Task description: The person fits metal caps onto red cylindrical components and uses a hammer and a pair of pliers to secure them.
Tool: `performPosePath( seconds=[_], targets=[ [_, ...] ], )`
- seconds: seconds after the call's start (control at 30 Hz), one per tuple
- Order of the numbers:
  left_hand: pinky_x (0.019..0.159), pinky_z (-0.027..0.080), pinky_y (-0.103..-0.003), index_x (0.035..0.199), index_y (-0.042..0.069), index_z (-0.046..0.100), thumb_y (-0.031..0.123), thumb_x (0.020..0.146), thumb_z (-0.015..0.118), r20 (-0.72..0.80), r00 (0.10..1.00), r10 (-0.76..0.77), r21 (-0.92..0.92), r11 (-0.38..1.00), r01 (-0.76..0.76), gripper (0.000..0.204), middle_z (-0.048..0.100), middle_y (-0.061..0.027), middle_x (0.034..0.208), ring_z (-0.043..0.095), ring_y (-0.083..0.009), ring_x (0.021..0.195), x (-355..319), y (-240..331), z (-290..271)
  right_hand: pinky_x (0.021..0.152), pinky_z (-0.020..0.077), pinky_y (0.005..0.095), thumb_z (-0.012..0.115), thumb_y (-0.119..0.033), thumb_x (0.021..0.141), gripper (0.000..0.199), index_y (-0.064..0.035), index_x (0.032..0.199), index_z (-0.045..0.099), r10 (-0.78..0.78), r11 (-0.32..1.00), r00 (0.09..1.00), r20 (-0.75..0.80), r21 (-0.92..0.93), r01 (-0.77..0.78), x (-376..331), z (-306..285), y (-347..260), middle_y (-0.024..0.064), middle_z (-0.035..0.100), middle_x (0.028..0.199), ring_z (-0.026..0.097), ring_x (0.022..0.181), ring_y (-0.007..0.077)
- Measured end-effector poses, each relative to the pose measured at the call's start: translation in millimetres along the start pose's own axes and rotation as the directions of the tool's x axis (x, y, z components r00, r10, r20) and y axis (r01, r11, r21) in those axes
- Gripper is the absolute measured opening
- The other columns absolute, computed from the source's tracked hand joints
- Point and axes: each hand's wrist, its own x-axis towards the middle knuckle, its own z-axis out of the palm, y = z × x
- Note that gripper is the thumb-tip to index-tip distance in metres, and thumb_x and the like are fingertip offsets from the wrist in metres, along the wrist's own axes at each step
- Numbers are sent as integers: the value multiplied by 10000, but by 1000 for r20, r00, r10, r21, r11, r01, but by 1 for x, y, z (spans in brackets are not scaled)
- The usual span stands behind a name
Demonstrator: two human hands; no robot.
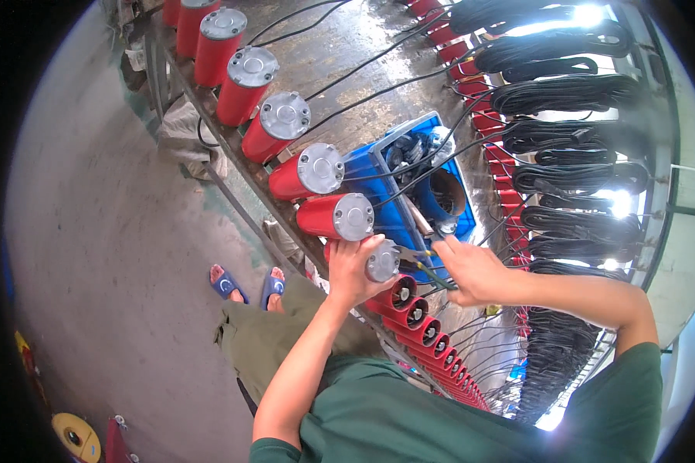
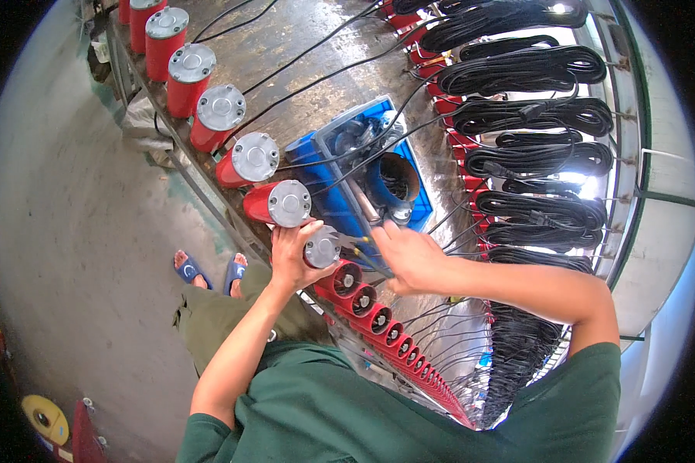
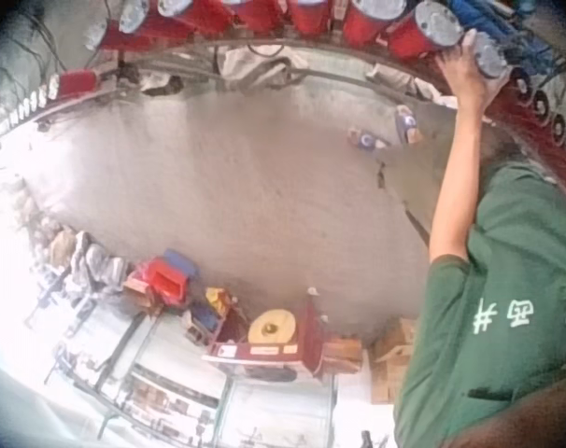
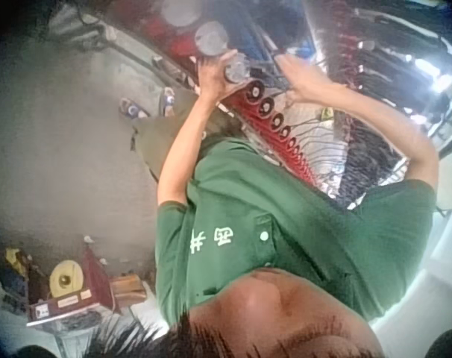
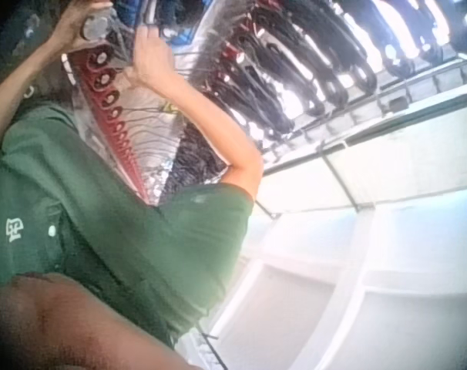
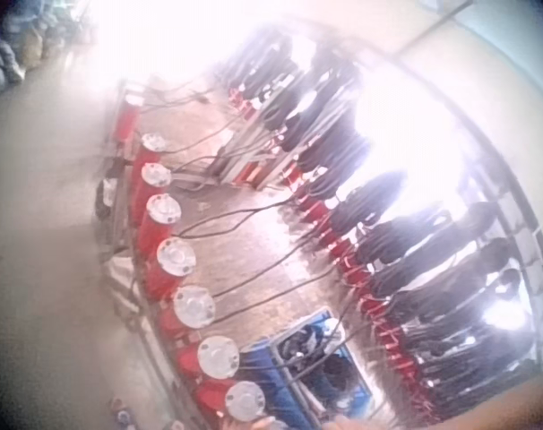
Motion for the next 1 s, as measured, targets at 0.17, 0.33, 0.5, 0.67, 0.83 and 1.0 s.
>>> performPosePath(
  seconds=[0.17, 0.33, 0.5, 0.67, 0.83, 1.0],
  targets=[
    [1000, 441, -488, 1303, 152, 648, 362, 594, 983, -3, 1000, 5, -46, 999, -5, 812, 660, -97, 1243, 612, -328, 1177, 0, -1, 1, 802, 490, 428, 809, -51, 626, 725, -9, 1294, 527, -336, 880, 918, -211, -417, 226, 32, -6, 6, 127, 536, 1079, 576, 1016, 323],
    [998, 481, -490, 1311, 134, 638, 315, 576, 995, -19, 999, 35, -94, 995, -37, 838, 654, -115, 1240, 628, -354, 1160, -1, -7, 3, 784, 508, 413, 839, -63, 590, 791, -40, 1315, 523, -404, 838, 893, -201, -473, 272, 41, -16, 10, 107, 550, 1090, 594, 1008, 310],
    [995, 504, -488, 1326, 127, 629, 298, 575, 996, -17, 999, 45, -103, 994, -46, 853, 649, -128, 1227, 629, -369, 1157, 0, -4, 0, 765, 546, 419, 868, -100, 579, 790, -47, 1285, 518, -444, 810, 879, -172, -497, 312, 45, -20, 6, 97, 566, 1055, 620, 966, 314],
    [1000, 501, -488, 1340, 130, 629, 297, 577, 993, -14, 1000, 24, -99, 995, -25, 862, 647, -132, 1226, 622, -373, 1158, -2, -5, 1, 599, 488, 322, 797, -167, 812, 435, -56, 1167, 571, -323, 885, 945, -48, -369, 284, 30, -26, -13, 102, 621, 977, 634, 780, 205],
    [1021, 496, -495, 1361, 129, 619, 330, 585, 998, 17, 1000, 22, -81, 997, -20, 886, 648, -148, 1269, 627, -372, 1180, -4, -5, -1, 559, 502, 340, 648, -158, 925, 121, -105, 1010, 581, -5, 1000, 961, 277, 11, 2, 27, -19, -46, 75, 628, 849, 649, 721, 201],
    [1019, 489, -489, 1345, 129, 628, 331, 593, 998, 20, 1000, 13, -94, 995, -11, 862, 643, -145, 1251, 615, -382, 1179, -4, -5, -3, 547, 441, 267, 710, -150, 843, 263, -90, 1073, 597, -348, 728, 917, -196, -672, 133, 37, -31, -32, 60, 615, 928, 621, 771, 159]
  ],
)
